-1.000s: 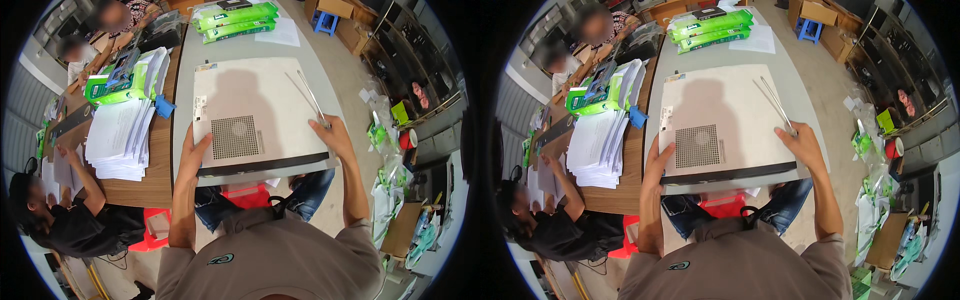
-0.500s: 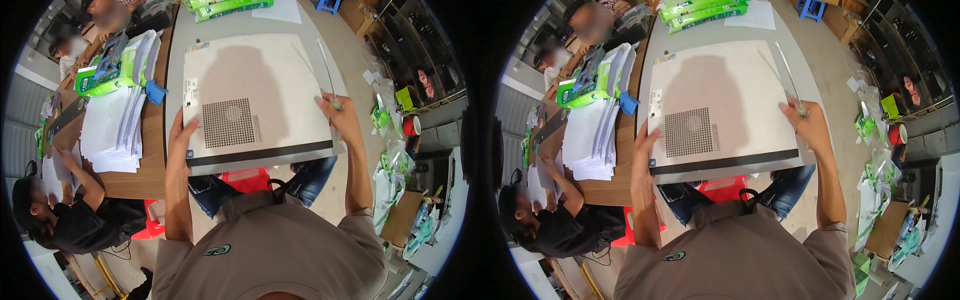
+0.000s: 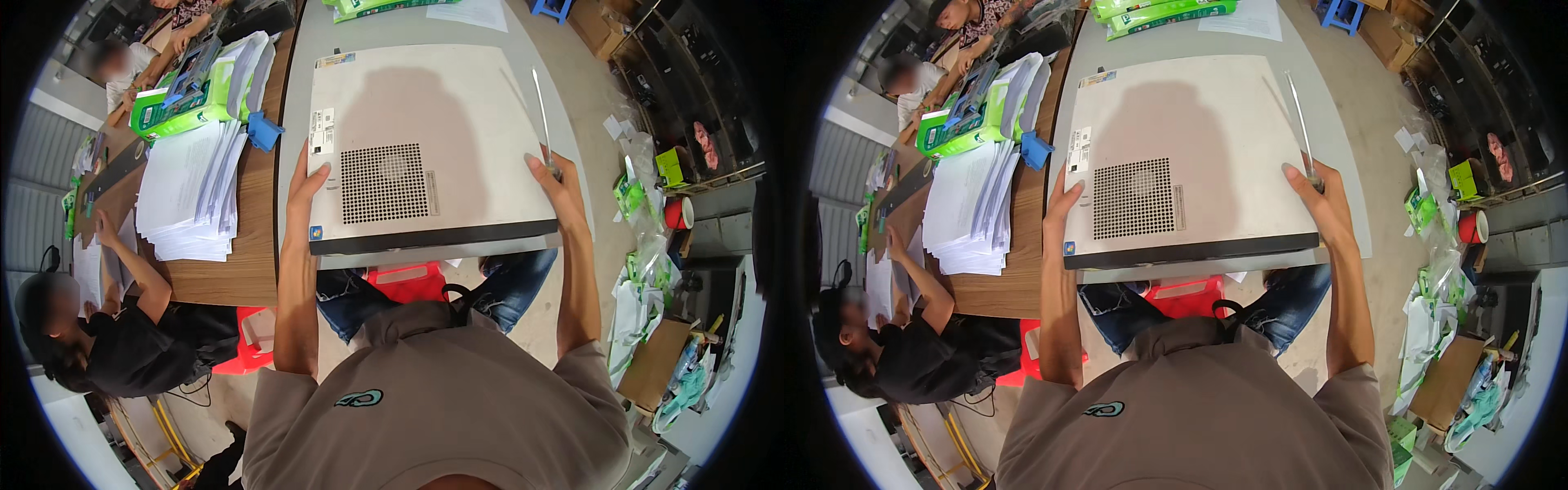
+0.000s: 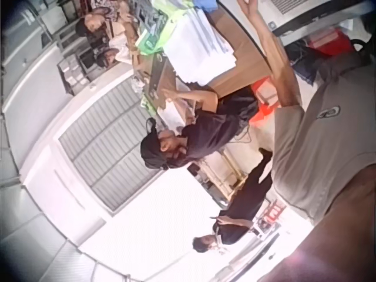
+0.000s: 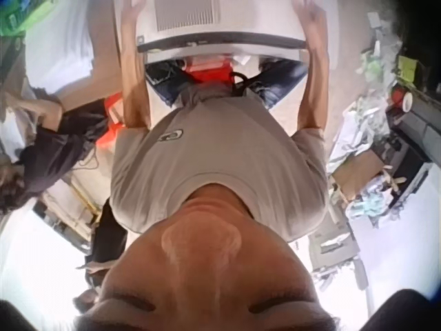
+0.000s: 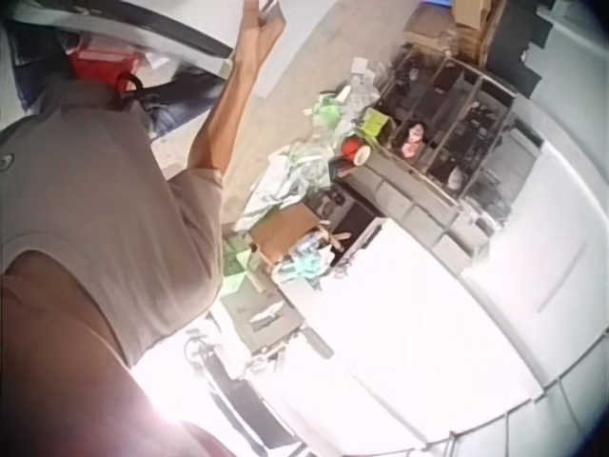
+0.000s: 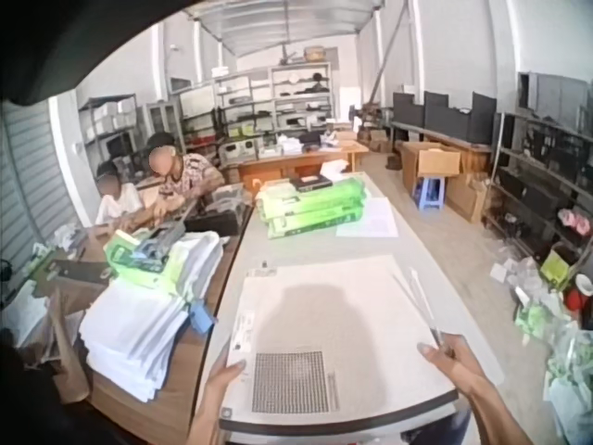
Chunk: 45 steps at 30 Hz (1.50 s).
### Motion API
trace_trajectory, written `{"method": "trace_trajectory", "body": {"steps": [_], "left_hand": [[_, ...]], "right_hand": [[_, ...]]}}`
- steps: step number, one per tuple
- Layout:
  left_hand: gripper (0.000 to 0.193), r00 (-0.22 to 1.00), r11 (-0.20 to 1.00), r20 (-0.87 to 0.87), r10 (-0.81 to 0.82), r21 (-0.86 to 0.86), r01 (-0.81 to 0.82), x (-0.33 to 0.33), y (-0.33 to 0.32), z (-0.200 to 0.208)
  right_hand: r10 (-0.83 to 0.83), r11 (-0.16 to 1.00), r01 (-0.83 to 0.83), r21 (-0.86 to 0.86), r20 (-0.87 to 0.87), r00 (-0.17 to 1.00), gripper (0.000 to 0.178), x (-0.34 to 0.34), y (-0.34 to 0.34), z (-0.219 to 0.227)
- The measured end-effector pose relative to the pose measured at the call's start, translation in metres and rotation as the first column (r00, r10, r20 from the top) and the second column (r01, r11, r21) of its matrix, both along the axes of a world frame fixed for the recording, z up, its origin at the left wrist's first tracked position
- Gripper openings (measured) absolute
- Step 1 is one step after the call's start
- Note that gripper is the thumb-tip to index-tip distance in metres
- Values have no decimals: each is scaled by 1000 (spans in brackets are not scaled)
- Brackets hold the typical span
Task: The person disassembles a computer tower by removing the side panel using a screwdriver, pulling out an internal component cage, and disconnecting several internal cables from the motherboard.
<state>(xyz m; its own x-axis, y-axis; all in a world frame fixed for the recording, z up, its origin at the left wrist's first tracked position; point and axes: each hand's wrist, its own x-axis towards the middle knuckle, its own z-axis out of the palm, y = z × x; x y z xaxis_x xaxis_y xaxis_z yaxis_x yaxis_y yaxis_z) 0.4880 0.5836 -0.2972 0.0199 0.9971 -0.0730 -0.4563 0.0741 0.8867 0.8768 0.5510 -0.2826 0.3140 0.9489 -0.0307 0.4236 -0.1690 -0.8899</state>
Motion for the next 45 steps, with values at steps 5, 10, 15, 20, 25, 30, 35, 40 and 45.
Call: {"method": "trace_trajectory", "body": {"steps": [5, 10, 15, 20, 25, 30, 35, 40, 45], "left_hand": [[77, 995, 1000, -92, 22, -15, -24, 2, -6, -3], [76, 999, 1000, -53, 13, 14, -12, -1, 14, 6], [74, 993, 992, 12, -114, -54, 114, 3, 83, 2], [68, 997, 997, 42, -63, -34, 65, -4, 100, -4], [68, 997, 999, 64, -35, -32, 37, -3, 89, 5], [59, 999, 995, 50, -7, -97, 12, 4, 84, 6], [61, 992, 987, 125, 23, -163, -2, 5, 40, 4], [60, 996, 988, -61, 58, -140, -66, 4, -14, -14], [49, 997, 994, 74, 5, -111, 3, -11, 9, 4]], "right_hand": [[190, 981, -195, -15, -172, 967, 74, -9, 5, 18], [149, 986, -159, 59, 149, 978, 72, 12, 24, -3], [252, 960, -273, -58, -238, 938, 76, 18, 82, 0], [202, 978, -208, -6, -211, 956, 70, -17, 89, 27], [146, 988, -139, 67, -113, 983, 73, -17, 90, 16], [147, 988, -143, 60, -74, 986, 70, -9, 94, 4], [125, 989, -141, -48, -250, 960, 63, 20, 50, -24], [102, 991, -110, -75, -104, 989, 62, 6, -3, -2], [109, 993, -107, -56, 37, 993, 64, -6, 9, 25]]}}
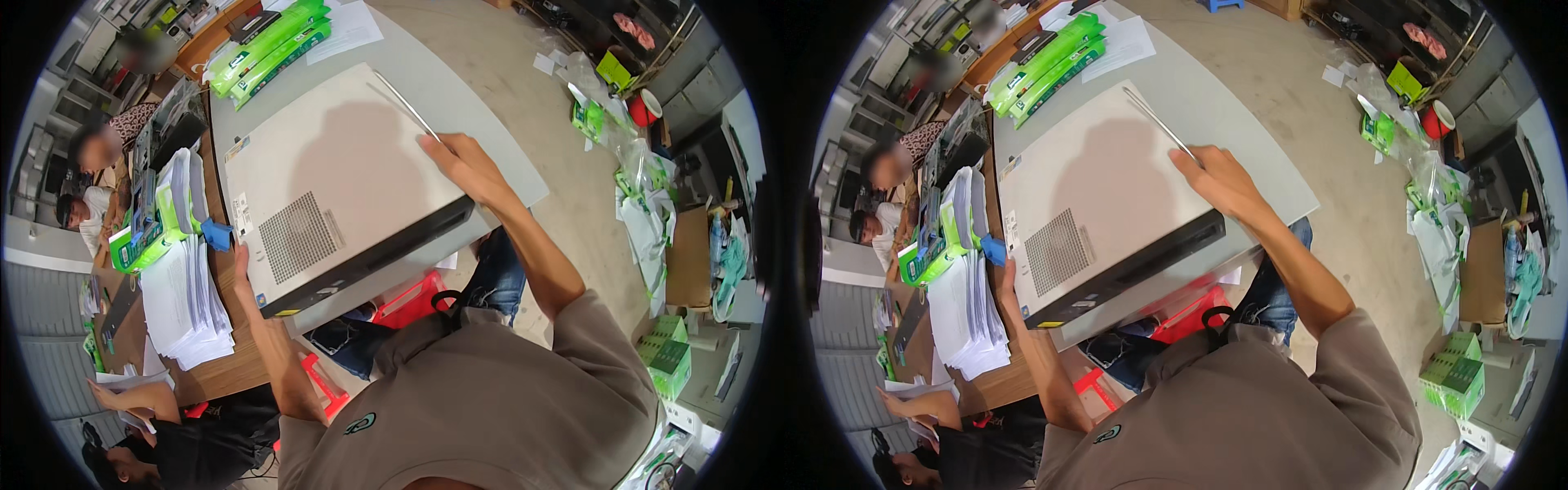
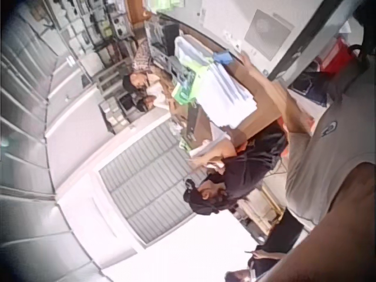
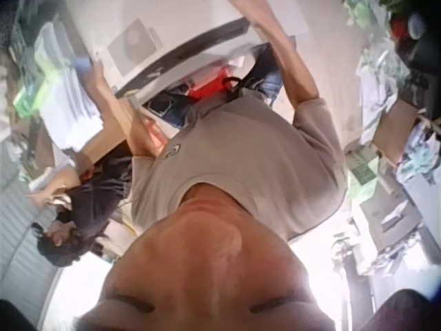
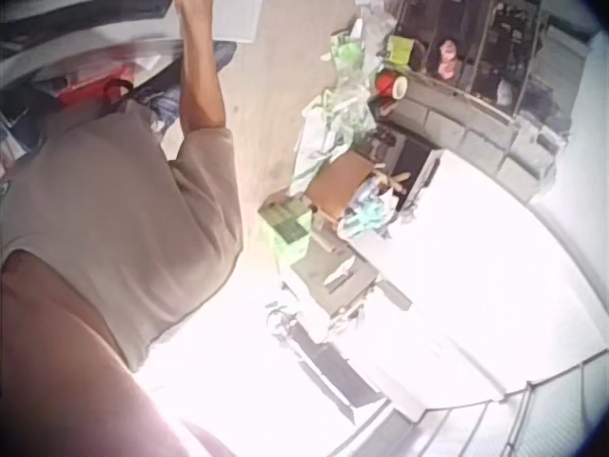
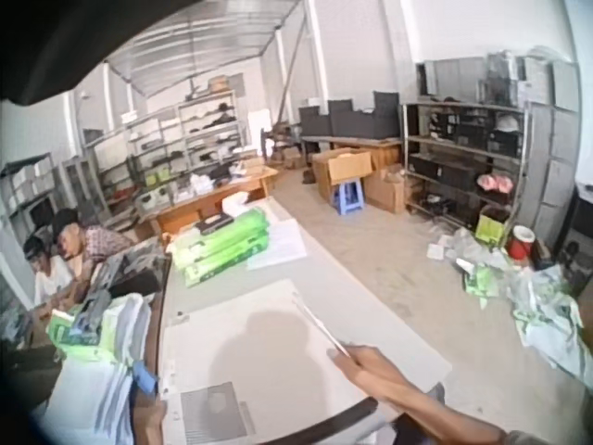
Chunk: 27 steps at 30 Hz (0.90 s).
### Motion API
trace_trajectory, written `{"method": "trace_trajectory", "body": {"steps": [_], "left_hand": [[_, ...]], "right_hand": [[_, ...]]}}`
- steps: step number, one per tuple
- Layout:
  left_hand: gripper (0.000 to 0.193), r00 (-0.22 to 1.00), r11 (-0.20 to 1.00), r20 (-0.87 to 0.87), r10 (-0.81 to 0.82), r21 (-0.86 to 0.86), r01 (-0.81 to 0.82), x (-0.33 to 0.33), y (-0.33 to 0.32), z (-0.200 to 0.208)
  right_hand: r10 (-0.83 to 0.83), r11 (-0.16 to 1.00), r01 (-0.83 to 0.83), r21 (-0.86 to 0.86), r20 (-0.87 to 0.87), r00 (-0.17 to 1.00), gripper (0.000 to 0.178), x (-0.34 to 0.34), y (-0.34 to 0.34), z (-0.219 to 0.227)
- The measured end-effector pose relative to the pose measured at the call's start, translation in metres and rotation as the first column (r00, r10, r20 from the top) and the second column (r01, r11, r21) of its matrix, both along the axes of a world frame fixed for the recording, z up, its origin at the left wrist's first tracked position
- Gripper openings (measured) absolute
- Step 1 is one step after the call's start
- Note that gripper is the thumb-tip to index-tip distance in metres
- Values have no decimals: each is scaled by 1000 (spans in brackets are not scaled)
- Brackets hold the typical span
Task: The person disassembles a computer tower by removing the side panel using a screwdriver, pulling out an internal component cage, and disconnecting several internal cables from the motherboard.
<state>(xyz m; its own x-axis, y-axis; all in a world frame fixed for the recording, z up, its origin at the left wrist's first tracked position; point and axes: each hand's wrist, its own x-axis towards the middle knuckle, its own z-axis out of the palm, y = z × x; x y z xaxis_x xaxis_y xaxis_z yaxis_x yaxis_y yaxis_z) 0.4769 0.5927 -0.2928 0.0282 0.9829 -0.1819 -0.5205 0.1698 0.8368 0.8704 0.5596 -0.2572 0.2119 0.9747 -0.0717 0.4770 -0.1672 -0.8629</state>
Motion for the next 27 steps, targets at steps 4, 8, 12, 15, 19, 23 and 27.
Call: {"method": "trace_trajectory", "body": {"steps": [4, 8, 12, 15, 19, 23, 27], "left_hand": [[44, 1000, 999, -6, 9, -47, -9, -5, 15, -4], [43, 1000, 1000, -2, 21, 5, -21, -15, 10, -19], [43, 985, 997, -170, 42, -63, -53, -22, 21, -27], [46, 993, 999, -113, 15, -40, -20, -28, -9, -20], [56, 984, 991, -155, 87, -83, -100, -35, -57, -25], [76, 976, 995, -199, 89, 56, -79, -13, -85, -22], [61, 905, 977, -390, 170, 188, -103, -1, -95, -32]], "right_hand": [[31, 994, -29, -103, 24, 999, 64, 1, 8, 7], [-5, 998, 7, 69, -29, 1000, 55, -4, 6, -30], [92, 996, -92, 13, -303, 949, 52, 4, -7, -30], [62, 997, -76, 3, -619, 783, 55, 9, -40, -44], [-13, 985, 125, 117, -676, 737, 52, -3, -86, -56], [62, 980, 77, 183, -652, 755, 55, -10, -94, -66], [65, 973, 108, 204, -691, 720, 58, -36, -106, -78]]}}
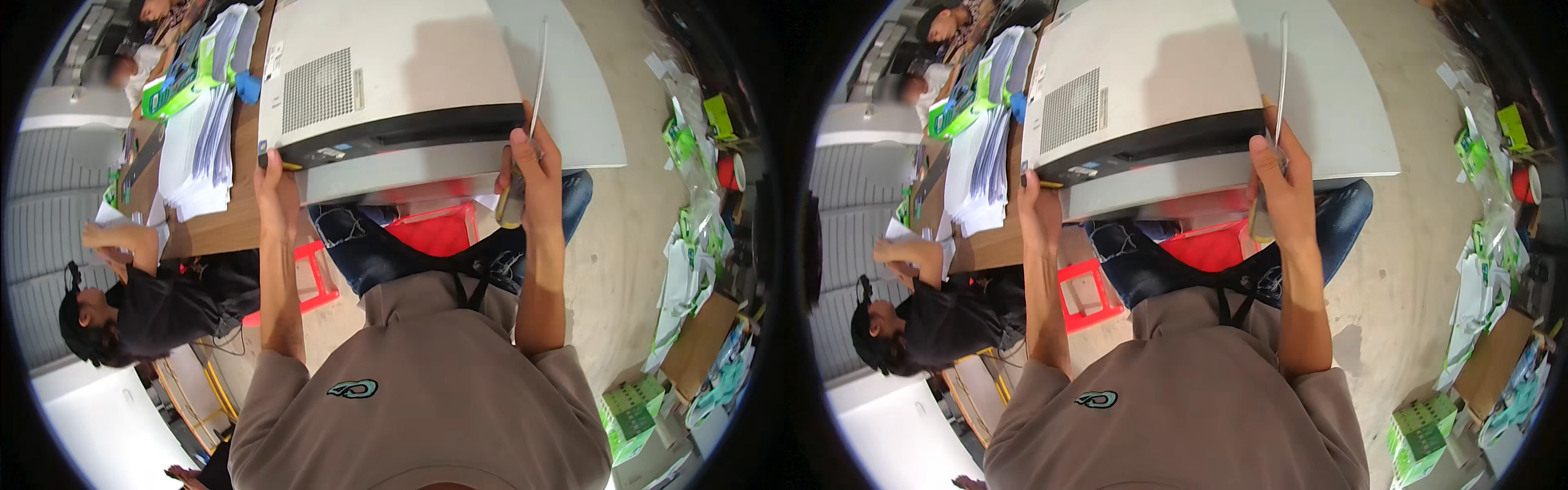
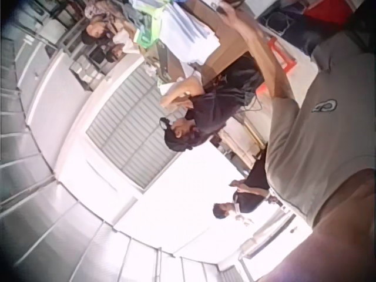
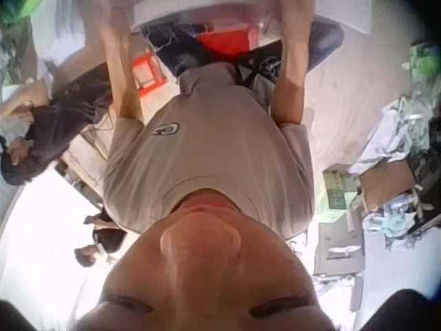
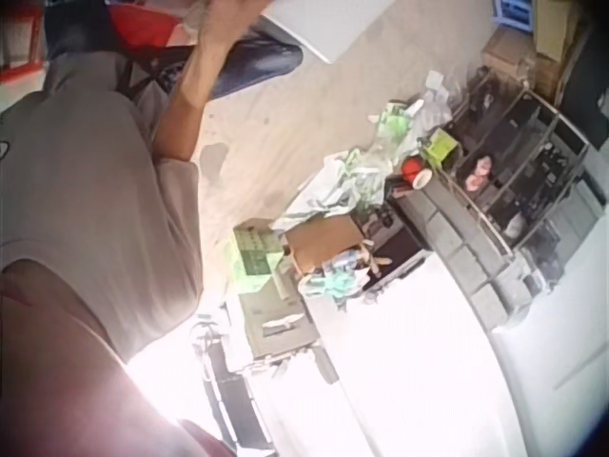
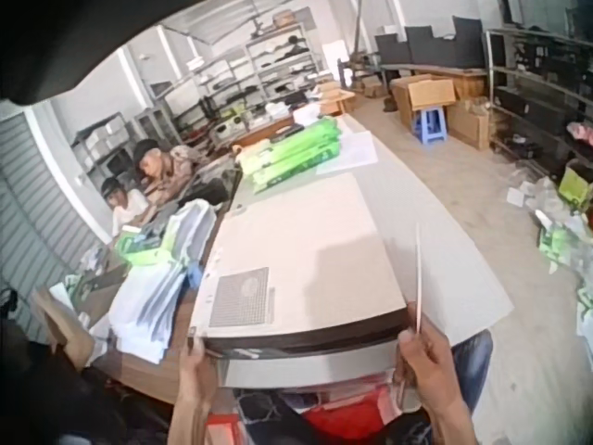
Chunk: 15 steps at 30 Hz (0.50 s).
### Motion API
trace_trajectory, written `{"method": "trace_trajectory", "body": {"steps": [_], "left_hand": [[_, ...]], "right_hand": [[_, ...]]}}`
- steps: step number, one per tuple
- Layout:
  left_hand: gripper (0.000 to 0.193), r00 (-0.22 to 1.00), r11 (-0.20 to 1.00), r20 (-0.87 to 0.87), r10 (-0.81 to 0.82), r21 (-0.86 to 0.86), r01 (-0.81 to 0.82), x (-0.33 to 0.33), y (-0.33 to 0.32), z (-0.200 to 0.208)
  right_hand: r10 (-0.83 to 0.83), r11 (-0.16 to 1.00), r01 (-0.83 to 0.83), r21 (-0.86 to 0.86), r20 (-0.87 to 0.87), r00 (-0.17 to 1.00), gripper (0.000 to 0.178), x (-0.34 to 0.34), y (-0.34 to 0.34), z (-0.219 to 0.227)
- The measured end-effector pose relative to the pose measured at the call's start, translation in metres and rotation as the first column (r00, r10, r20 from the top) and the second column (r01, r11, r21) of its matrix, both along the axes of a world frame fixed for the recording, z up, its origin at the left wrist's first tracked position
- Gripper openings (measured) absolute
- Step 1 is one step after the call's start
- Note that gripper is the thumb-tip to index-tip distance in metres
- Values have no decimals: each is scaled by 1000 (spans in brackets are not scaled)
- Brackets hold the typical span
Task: The person disassembles a computer tower by removing the side panel using a screwdriver, pulling out an internal component cage, and disconnecting several internal cables from the motherboard.
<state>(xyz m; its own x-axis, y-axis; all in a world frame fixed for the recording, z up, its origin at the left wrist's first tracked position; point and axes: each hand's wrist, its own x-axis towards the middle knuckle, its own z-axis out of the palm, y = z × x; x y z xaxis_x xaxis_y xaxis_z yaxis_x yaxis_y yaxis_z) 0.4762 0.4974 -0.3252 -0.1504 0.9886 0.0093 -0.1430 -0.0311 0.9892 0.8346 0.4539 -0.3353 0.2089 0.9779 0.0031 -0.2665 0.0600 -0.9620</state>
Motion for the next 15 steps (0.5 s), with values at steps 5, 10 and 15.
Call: {"method": "trace_trajectory", "body": {"steps": [5, 10, 15], "left_hand": [[59, 995, 995, 8, 102, -6, -102, 10, -1, 1], [59, 995, 995, 41, 90, 47, -92, 9, -3, -6], [47, 989, 988, 92, 116, 88, -124, 17, -2, -5]], "right_hand": [[-47, 998, 50, 36, -89, 995, 61, -10, -3, 14], [-106, 994, 103, -43, -65, 992, 53, 4, -20, 24], [-113, 969, 150, -198, 187, 976, 69, 5, -51, 14]]}}
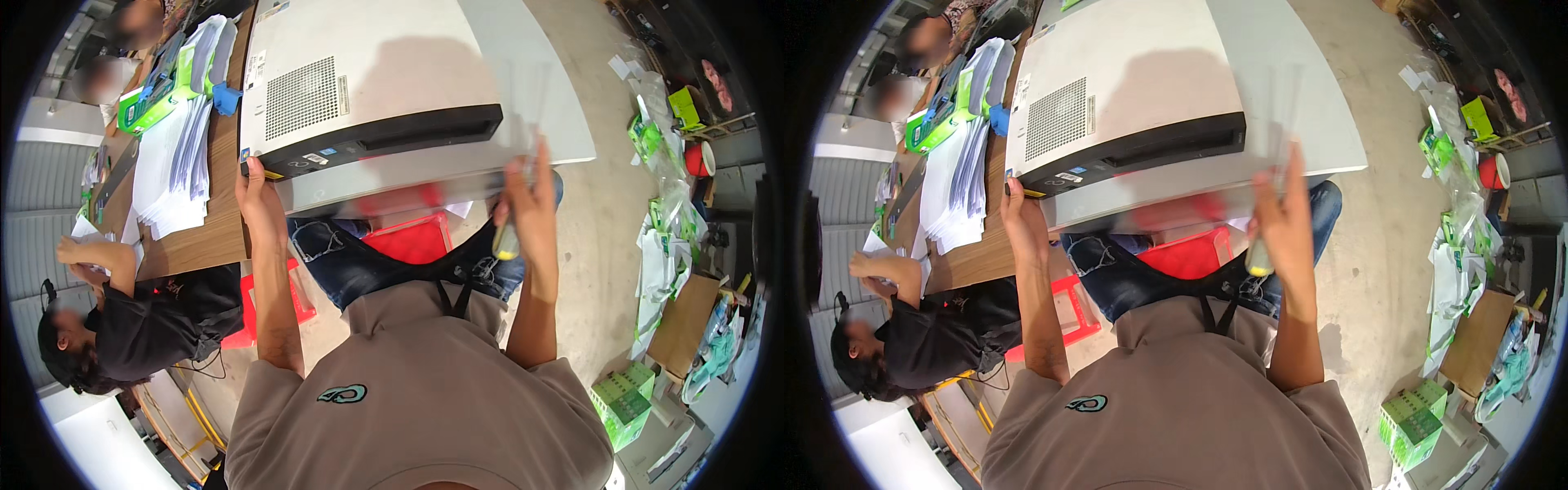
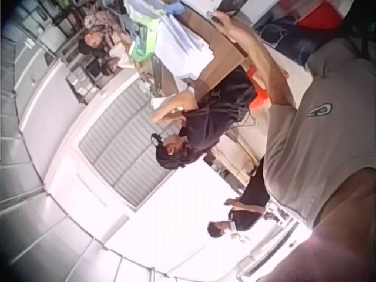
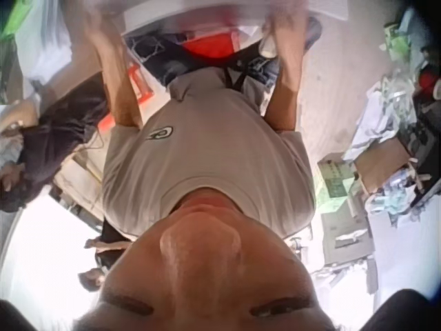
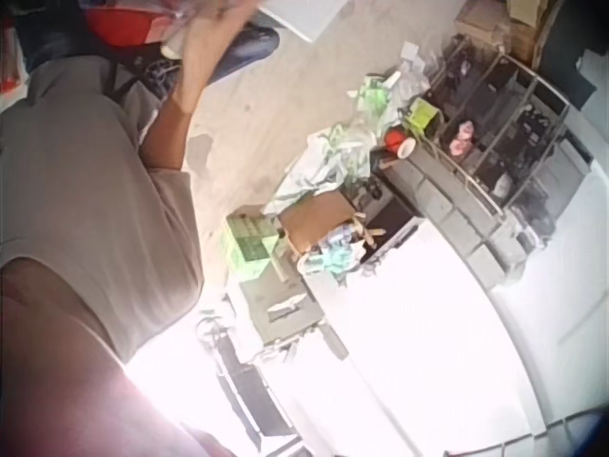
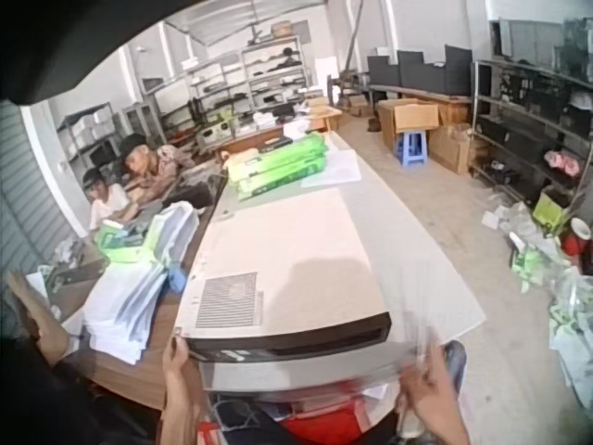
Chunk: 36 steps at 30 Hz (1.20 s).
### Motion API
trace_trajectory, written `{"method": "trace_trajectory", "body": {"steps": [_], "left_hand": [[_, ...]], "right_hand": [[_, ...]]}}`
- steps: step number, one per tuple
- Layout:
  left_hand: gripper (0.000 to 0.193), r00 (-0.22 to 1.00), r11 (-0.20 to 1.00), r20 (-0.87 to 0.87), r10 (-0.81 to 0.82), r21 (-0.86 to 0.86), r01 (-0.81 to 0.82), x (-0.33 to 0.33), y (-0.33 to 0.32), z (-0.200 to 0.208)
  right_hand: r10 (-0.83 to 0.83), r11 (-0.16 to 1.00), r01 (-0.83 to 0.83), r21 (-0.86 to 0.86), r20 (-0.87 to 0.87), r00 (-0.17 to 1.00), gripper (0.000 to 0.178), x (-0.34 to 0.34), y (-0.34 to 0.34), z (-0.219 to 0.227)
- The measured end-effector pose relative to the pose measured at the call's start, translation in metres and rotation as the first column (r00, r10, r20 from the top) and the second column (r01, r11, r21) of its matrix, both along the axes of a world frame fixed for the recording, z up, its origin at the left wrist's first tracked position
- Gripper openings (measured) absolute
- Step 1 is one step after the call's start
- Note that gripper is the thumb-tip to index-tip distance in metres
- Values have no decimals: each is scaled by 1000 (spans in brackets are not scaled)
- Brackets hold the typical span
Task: The person disassembles a computer tower by removing the side panel using a screwdriver, pulling out an internal component cage, and disconnecting several internal cables from the motherboard.
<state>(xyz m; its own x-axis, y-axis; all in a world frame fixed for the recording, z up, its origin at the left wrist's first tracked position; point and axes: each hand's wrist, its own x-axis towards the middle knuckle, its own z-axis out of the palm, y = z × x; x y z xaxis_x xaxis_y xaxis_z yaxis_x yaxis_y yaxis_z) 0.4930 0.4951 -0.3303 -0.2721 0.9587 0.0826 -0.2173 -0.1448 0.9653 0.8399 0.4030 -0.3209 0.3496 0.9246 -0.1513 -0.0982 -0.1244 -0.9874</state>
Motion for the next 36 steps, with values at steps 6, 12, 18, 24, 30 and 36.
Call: {"method": "trace_trajectory", "body": {"steps": [6, 12, 18, 24, 30, 36], "left_hand": [[50, 1000, 1000, 8, -23, -12, 23, -2, 0, 1], [56, 999, 999, -39, 21, -40, -22, -6, 1, -5], [63, 985, 993, -154, 80, -74, -93, -17, -3, -17], [57, 878, 985, -457, 144, -17, -170, 7, -11, 2], [52, 895, 981, -416, 161, -35, -193, 3, -9, 11], [56, 883, 983, -444, 154, -19, -182, 6, -15, 7]], "right_hand": [[161, 985, -151, 81, -131, 978, 68, -19, -8, -4], [114, 993, -109, 37, -156, 981, 69, -17, -10, 9], [41, 999, -38, 33, -98, 994, 68, -3, 1, 12], [79, 986, -88, 142, 74, 994, 73, -15, 42, 13], [-87, 976, 69, 209, 80, 993, 69, -35, 46, 21], [-139, 968, 116, 224, 90, 986, 69, -47, 47, 11]]}}
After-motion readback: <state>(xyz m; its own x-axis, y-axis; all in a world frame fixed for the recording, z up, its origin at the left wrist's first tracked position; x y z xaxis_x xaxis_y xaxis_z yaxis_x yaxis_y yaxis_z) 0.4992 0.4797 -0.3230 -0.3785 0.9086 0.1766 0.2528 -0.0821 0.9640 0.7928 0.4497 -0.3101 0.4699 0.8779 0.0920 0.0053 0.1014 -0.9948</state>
